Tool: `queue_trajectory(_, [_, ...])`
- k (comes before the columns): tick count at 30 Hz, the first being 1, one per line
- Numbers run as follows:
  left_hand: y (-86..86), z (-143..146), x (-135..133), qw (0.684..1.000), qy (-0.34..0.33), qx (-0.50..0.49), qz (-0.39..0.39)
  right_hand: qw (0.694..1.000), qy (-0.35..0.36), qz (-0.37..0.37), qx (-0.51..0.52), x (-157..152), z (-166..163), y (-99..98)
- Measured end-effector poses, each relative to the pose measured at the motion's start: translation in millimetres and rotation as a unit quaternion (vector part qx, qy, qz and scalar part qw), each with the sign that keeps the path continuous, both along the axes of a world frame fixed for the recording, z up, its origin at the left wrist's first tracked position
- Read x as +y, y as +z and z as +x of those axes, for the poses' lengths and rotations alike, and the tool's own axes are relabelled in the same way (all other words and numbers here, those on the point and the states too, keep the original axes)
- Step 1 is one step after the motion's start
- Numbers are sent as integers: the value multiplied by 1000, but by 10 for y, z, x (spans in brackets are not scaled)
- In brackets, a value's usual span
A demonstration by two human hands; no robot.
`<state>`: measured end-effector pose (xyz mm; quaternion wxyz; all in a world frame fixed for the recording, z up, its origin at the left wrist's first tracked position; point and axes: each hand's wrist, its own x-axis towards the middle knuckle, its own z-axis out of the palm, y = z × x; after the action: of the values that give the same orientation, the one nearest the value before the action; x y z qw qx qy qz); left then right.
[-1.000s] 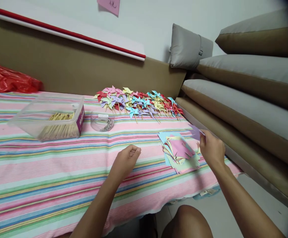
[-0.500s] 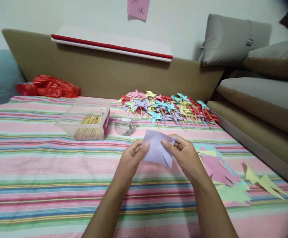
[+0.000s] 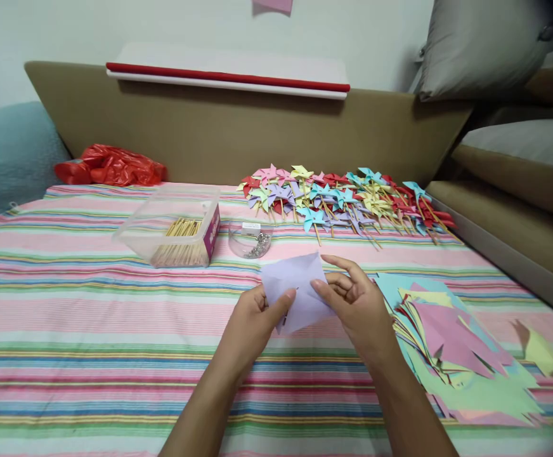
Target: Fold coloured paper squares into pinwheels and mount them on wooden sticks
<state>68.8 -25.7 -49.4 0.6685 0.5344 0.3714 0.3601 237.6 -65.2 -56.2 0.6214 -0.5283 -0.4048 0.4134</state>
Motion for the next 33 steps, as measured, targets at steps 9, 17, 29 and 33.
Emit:
queue_trajectory(9, [0,41,-17,984,139,-105,-42,914,-3,143,-379,-144,-73,11])
queue_trajectory(17, [-34,117,-62,980,117,-155,-34,891,-23,175,-418,-181,-154,7])
queue_trajectory(29, [-36,124,-125,993,82,-85,-5,953,-121,90,-264,-124,-174,19])
queue_trajectory(33, [-47,132,-121,995,83,-57,8,960,-127,76,-236,-121,-175,25])
